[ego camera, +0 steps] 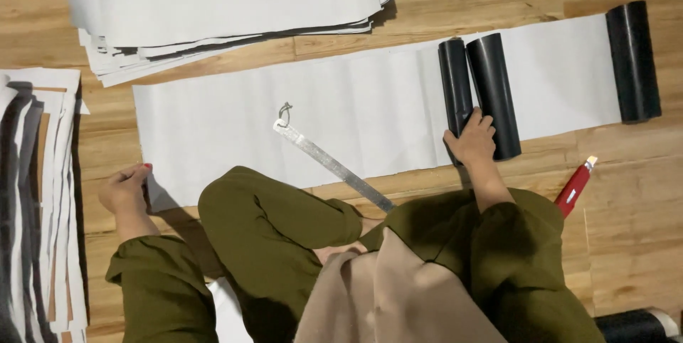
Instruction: Measuring and cutting strips of paper from a large sheet using a metal ruler and a utility knife while sitting on the floor.
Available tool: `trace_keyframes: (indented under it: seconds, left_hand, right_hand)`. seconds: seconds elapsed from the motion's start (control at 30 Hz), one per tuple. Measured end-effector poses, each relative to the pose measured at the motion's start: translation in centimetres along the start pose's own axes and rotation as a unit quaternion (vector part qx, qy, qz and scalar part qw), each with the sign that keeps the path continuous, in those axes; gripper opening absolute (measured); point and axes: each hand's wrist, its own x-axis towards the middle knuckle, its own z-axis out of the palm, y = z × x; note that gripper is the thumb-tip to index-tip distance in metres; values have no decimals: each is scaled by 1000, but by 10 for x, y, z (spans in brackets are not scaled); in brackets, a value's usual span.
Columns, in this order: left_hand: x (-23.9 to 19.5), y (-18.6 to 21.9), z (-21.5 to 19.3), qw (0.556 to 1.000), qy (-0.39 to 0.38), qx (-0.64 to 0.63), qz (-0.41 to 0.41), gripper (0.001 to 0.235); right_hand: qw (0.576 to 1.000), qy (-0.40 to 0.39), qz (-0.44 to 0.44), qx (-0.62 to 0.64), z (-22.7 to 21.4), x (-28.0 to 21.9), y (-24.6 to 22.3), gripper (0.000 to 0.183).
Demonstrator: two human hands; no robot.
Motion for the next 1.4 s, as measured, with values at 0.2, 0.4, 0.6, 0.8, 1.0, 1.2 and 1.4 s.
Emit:
trace_keyframes:
  seconds: [0.2, 0.4, 0.6, 0.8, 1.0, 1.2, 1.4]
  left_hand:
    - [6, -5, 5, 994, -20, -77, -74, 20]
    - [4, 3, 0, 996, -65, -1, -59, 13]
    - [42, -12, 9, 984, -50, 168, -26, 10]
    - [58, -37, 25, 991, -18, -130, -28, 40]
    - [39, -46, 30, 966, 54, -11, 252, 11]
    - [10, -30, 26, 940, 88, 7, 331, 21]
    - [-11, -14, 25, 955, 175, -9, 238, 32]
  right_hand:
    - [998, 61, -23, -8, 10, 8, 11, 79]
    - [993, 115, -12, 5, 12, 12, 13, 61]
    - [985, 161, 29, -64, 13, 23, 18, 57]
    - [984, 161, -41, -58, 16, 32, 32, 62]
    - [973, 202, -95, -49, 19, 27, 31, 59]
    - [985, 149, -63, -64, 10, 15, 15, 66]
    - [983, 149, -91, -51, 10, 5, 13, 68]
